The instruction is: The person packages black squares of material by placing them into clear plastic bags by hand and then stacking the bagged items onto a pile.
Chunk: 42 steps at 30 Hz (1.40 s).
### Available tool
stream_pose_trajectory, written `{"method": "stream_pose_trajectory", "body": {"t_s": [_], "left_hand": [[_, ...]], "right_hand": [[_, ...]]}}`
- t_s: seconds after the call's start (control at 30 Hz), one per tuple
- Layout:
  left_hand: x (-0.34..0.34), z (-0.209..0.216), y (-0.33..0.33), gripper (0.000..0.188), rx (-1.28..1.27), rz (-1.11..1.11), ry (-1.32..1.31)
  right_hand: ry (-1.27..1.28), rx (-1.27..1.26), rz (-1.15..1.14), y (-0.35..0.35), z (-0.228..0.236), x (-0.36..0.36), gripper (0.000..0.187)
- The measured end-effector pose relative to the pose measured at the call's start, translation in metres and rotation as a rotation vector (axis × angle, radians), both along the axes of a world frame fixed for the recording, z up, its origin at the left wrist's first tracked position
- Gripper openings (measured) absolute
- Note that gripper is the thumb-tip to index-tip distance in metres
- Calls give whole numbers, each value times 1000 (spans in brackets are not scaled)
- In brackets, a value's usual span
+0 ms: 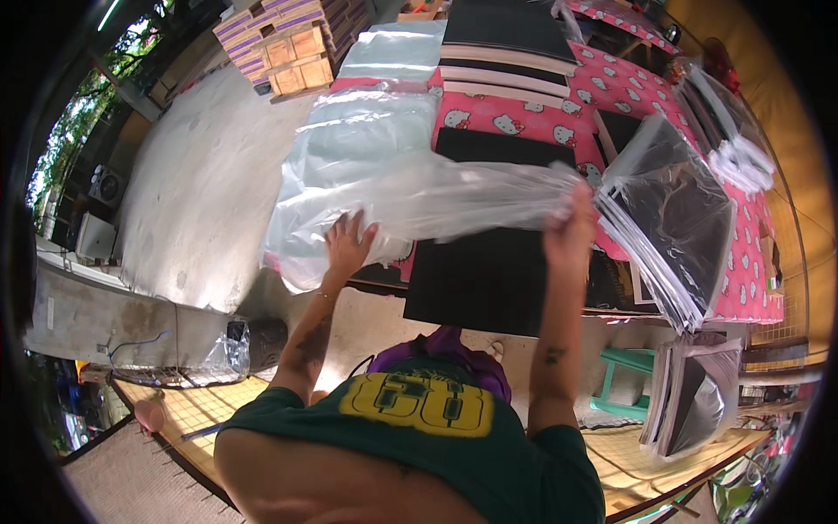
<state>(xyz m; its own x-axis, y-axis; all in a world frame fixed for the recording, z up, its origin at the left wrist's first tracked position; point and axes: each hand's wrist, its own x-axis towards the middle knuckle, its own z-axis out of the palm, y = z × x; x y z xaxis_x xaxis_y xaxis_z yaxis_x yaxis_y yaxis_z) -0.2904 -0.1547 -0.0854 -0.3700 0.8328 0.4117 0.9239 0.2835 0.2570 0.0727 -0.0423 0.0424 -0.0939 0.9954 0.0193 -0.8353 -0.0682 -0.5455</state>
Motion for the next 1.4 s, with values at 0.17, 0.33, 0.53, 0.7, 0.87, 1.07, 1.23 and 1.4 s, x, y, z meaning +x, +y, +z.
{"method": "stream_pose_trajectory", "body": {"t_s": [0.17, 0.33, 0.53, 0.7, 0.87, 1.07, 1.23, 1.4], "left_hand": [[-77, -3, 13, 37, -239, -67, 46], [83, 100, 33, 21, 84, -472, -667], [131, 117, 28, 23, 182, -530, -1447], [175, 138, -8, 15, -76, -584, -2320], [54, 99, -15, 35, -49, -374, -1112], [214, 215, -29, 76, -370, -1292, -746], [180, 217, -22, 29, -432, -1236, -763], [161, 156, -13, 23, 105, -747, -83]], "right_hand": [[-219, 75, -212, -41, 20, 63, 34], [-168, -21, 147, -101, -24, -28, 28], [-130, -2, 155, -126, 20, 23, 44], [-62, -25, 248, -139, -27, 51, 40], [-385, 108, 418, -136, 31, 111, 48], [-1316, 750, 509, -149, 81, 78, 50], [-1270, 317, 150, -134, 50, 160, 49], [-1802, 642, 323, -134, 68, 193, 34]]}}
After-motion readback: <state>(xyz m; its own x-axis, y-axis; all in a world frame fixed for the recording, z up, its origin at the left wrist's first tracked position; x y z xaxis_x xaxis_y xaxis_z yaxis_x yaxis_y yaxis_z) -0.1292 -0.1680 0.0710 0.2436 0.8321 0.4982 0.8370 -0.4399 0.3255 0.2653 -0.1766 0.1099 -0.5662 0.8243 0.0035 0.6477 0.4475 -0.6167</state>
